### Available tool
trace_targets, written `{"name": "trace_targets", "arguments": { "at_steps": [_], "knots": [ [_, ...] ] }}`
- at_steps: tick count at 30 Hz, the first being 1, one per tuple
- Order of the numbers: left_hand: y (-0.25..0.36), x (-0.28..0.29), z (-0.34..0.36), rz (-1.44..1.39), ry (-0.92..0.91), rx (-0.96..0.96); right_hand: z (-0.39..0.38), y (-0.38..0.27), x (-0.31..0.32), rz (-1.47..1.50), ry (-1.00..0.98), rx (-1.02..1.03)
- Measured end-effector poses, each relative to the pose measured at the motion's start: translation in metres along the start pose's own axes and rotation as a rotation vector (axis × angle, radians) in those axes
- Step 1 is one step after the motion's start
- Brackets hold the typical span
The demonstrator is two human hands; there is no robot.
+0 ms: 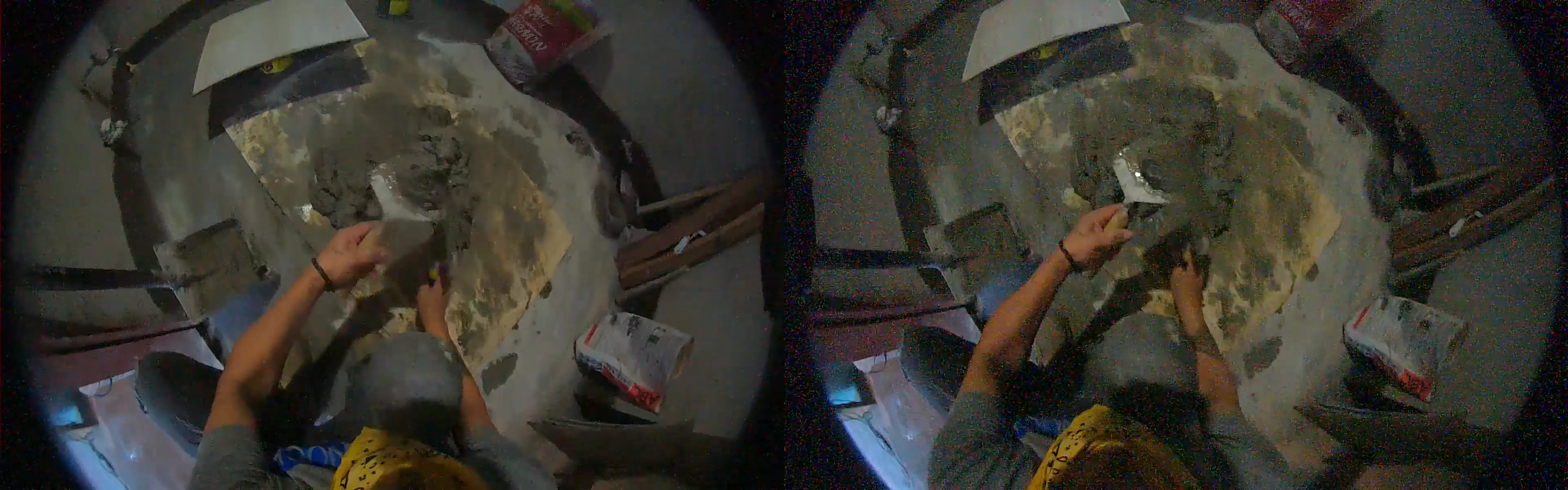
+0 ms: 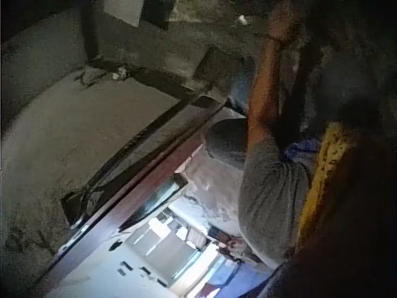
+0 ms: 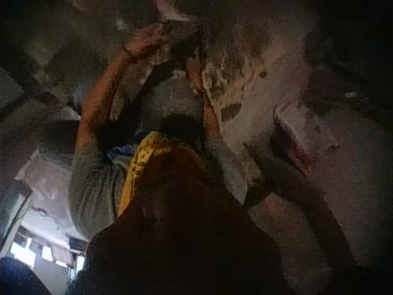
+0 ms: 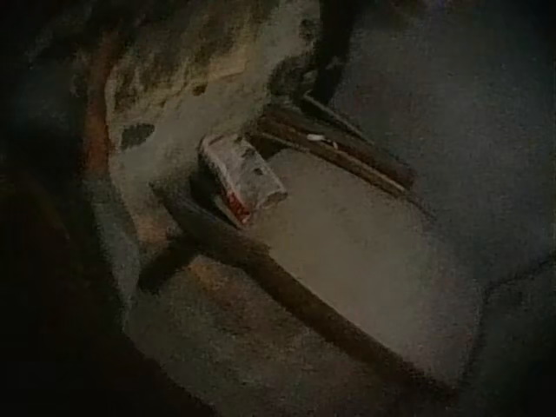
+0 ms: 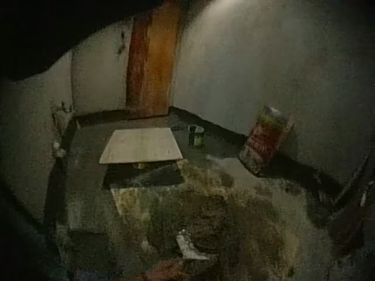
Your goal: The person applies mortar onto a bathroom wall using trowels, walks over to scoop additional mortar from a board, and returns to spread the mortar onto the wall.
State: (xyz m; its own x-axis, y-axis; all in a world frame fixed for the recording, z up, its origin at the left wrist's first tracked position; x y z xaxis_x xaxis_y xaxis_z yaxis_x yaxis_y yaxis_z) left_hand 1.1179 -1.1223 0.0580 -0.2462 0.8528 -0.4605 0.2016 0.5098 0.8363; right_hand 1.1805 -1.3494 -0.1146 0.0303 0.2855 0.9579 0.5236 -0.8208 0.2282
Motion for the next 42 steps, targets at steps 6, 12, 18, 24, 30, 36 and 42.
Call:
{"name": "trace_targets", "arguments": {
  "at_steps": [6, 12, 18, 24, 30, 36, 42],
  "knots": [
    [0.033, 0.035, 0.006, 0.19, 0.038, -0.015, -0.01, 0.047, 0.035, 1.241, 0.056, -0.018],
    [0.048, 0.045, -0.006, 0.322, 0.006, 0.062, 0.067, 0.077, 0.144, 1.918, -0.449, 0.619],
    [0.016, 0.056, -0.006, 0.291, -0.047, 0.027, 0.042, 0.049, 0.036, 1.995, -0.69, 0.581],
    [0.016, 0.068, -0.001, 0.272, 0.113, -0.024, 0.018, 0.064, 0.056, 1.394, -0.174, -0.102],
    [-0.014, 0.079, 0.01, 0.263, 0.241, -0.155, 0.006, 0.063, 0.169, 1.248, 0.304, -0.153],
    [-0.04, 0.08, 0.019, 0.266, 0.286, -0.114, 0.002, 0.07, 0.045, 0.671, 0.125, -0.249],
    [-0.095, 0.082, 0.016, 0.257, 0.167, -0.149, -0.002, 0.077, 0.266, 0.244, 0.384, 0.171]
  ]
}}
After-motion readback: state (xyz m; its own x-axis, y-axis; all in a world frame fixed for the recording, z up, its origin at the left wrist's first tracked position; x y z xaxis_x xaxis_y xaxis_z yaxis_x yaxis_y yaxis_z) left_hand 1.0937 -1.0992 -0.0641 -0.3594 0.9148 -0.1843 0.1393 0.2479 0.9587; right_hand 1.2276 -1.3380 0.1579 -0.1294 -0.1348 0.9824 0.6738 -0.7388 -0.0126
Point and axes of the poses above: each hand's wrist, its own z-axis towards the middle knuckle, its own x-axis out of the back of the hand, y = z × x, the point moved 2 cm from there along z, towards the middle knuckle, and after that the axes turned 15 degrees about -z, right-handed, at the moved point
